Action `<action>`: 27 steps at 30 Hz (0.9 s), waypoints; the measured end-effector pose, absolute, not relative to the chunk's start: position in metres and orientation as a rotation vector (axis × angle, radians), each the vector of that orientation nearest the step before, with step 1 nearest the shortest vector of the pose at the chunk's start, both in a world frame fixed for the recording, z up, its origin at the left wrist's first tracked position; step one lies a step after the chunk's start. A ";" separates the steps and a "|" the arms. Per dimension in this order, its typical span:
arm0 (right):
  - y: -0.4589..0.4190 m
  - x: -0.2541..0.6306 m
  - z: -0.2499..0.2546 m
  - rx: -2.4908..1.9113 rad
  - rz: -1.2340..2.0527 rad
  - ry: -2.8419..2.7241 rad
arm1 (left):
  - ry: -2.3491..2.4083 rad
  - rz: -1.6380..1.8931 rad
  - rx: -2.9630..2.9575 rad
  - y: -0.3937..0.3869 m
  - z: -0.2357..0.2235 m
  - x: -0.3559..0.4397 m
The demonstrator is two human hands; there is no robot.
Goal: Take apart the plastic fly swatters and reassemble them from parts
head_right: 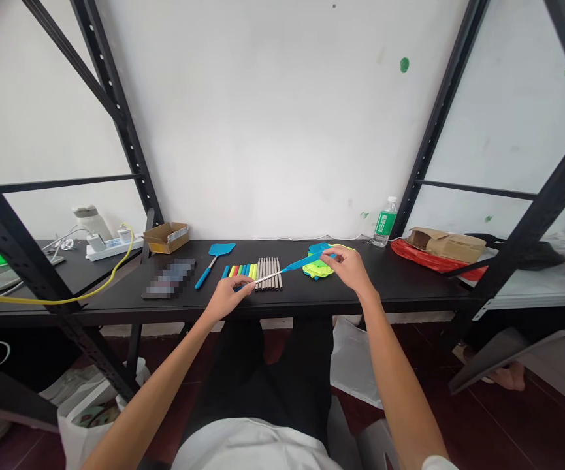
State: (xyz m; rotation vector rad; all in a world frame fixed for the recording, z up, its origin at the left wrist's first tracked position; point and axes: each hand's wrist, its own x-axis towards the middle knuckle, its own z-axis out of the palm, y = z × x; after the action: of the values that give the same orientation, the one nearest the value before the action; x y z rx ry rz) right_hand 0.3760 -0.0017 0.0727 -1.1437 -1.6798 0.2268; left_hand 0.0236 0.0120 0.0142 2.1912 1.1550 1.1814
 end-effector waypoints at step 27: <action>-0.006 0.372 0.076 -1.175 0.406 -1.699 | 1.124 1.127 2.208 0.007 0.020 0.023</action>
State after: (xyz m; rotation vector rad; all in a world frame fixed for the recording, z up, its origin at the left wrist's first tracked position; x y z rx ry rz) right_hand 0.3715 -0.0058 0.0762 -1.1747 -1.6991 0.4062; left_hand 0.0234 0.0067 0.0195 2.2081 1.1238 1.1270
